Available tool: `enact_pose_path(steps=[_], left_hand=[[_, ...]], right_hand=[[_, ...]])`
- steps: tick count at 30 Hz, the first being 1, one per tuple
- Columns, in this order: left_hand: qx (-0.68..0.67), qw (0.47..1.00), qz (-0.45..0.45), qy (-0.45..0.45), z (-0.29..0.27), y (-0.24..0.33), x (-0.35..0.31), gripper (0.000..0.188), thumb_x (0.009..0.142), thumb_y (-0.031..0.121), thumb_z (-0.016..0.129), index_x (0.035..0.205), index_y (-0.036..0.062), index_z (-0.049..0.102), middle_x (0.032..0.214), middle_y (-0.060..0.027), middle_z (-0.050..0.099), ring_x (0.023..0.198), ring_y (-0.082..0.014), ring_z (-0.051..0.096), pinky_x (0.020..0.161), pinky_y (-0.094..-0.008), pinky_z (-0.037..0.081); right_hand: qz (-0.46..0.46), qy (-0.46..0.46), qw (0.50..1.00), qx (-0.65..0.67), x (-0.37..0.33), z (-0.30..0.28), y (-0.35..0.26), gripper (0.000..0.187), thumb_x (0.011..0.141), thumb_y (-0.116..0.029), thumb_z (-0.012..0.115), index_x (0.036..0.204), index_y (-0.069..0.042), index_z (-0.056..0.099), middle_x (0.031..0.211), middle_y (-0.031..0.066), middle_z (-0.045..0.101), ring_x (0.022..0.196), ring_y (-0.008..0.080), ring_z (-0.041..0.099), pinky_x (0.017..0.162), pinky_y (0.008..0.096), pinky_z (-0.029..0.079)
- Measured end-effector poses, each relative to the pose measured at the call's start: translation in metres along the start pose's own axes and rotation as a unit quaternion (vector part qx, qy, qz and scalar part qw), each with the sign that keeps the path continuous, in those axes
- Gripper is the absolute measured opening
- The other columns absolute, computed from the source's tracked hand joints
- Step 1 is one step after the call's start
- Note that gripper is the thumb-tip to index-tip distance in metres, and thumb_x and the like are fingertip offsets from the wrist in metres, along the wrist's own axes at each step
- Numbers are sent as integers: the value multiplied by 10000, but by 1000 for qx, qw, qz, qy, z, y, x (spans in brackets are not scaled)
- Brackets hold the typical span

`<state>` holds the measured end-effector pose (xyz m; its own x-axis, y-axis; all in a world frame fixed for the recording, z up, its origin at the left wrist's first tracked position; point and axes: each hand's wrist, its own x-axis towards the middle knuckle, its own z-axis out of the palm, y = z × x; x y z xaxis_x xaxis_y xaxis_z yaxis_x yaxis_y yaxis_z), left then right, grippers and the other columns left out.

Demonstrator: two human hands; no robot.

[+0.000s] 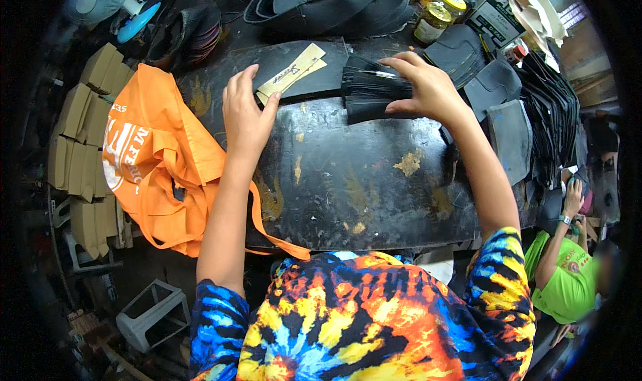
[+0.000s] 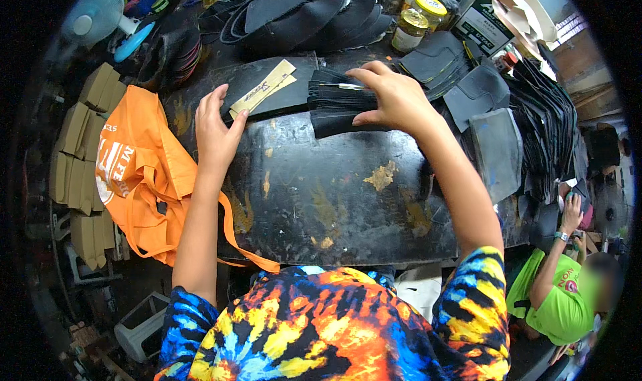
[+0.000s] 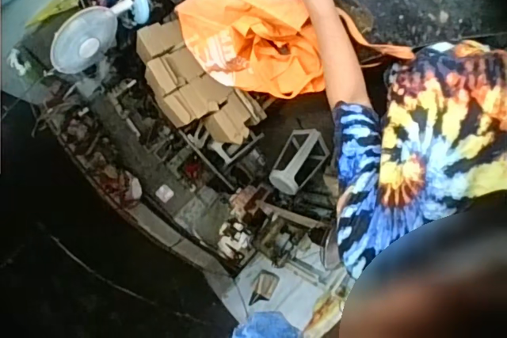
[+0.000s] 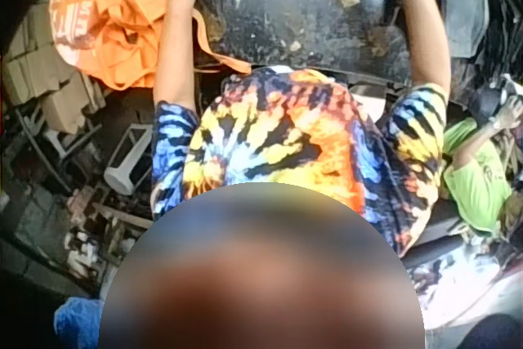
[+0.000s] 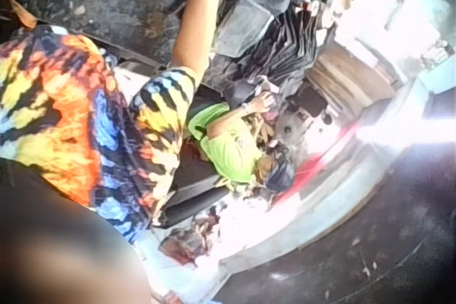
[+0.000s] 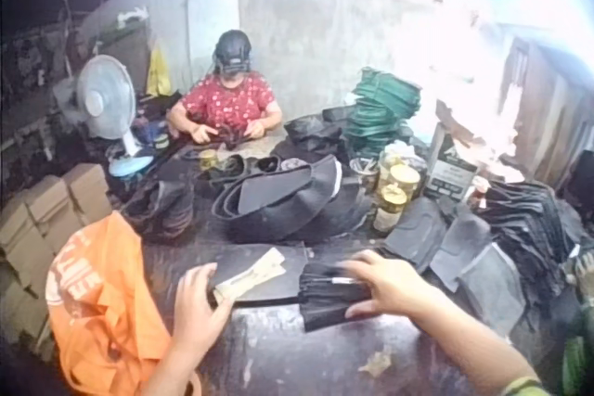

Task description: The person places small rectangular paper labels onto black rubber pieces on a workbench, then writes on the labels with a marker. They retrieve more labels from a plastic bag inside a cardboard box and continue labeling additional rubber pieces one at a time.

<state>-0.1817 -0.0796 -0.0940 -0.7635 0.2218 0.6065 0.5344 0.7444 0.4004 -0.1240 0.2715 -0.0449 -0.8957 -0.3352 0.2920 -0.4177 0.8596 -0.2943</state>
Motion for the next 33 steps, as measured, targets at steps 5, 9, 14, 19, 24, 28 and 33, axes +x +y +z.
enact_pose_path(steps=[5,9,14,19,24,28,33], left_hand=[[32,984,-56,-168,-6,-18,18,447,837,196,828,1235,36,706,1223,-136,672,1161,-340,613,993,-466,494],[25,990,-25,-135,-11,-18,16,404,836,193,834,1202,59,729,1185,-109,675,1124,-318,626,969,-450,487],[22,996,25,-85,-30,-7,9,392,847,155,821,1213,57,723,1175,-115,669,1117,-322,621,971,-444,475],[7,995,37,-89,-63,2,0,413,827,120,828,1220,52,720,1179,-116,663,1117,-320,617,973,-441,473],[21,995,59,-80,-81,7,-5,401,841,75,815,1228,40,716,1184,-131,660,1097,-326,630,966,-422,504],[17,995,62,-78,-83,10,-6,409,839,51,810,1237,39,716,1190,-128,661,1100,-319,634,968,-417,505],[13,995,63,-78,-83,13,-8,417,842,45,806,1249,42,715,1207,-125,658,1106,-315,634,967,-414,504]], right_hand=[[140,88,983,85,-56,-8,-26,461,836,-157,833,1256,-40,683,1100,133,684,1001,331,705,852,389,552],[221,77,962,140,-95,-5,-43,335,878,-81,791,1188,2,696,989,126,652,882,278,677,798,346,528],[238,101,951,172,-114,8,-48,341,854,-27,794,1174,24,689,971,121,648,882,234,669,771,326,512],[219,126,953,168,-104,20,-39,312,868,-11,783,1161,40,690,1007,131,667,899,244,679,800,318,525],[199,144,959,141,-92,22,-37,325,882,-24,780,1193,27,698,1074,146,677,965,269,702,850,338,547],[200,166,958,120,-87,22,-37,333,891,-27,772,1216,2,702,1152,154,685,1050,303,711,907,368,554],[210,163,958,105,-90,23,-35,340,885,-26,775,1219,-8,707,1184,149,689,1069,302,709,925,364,551]])
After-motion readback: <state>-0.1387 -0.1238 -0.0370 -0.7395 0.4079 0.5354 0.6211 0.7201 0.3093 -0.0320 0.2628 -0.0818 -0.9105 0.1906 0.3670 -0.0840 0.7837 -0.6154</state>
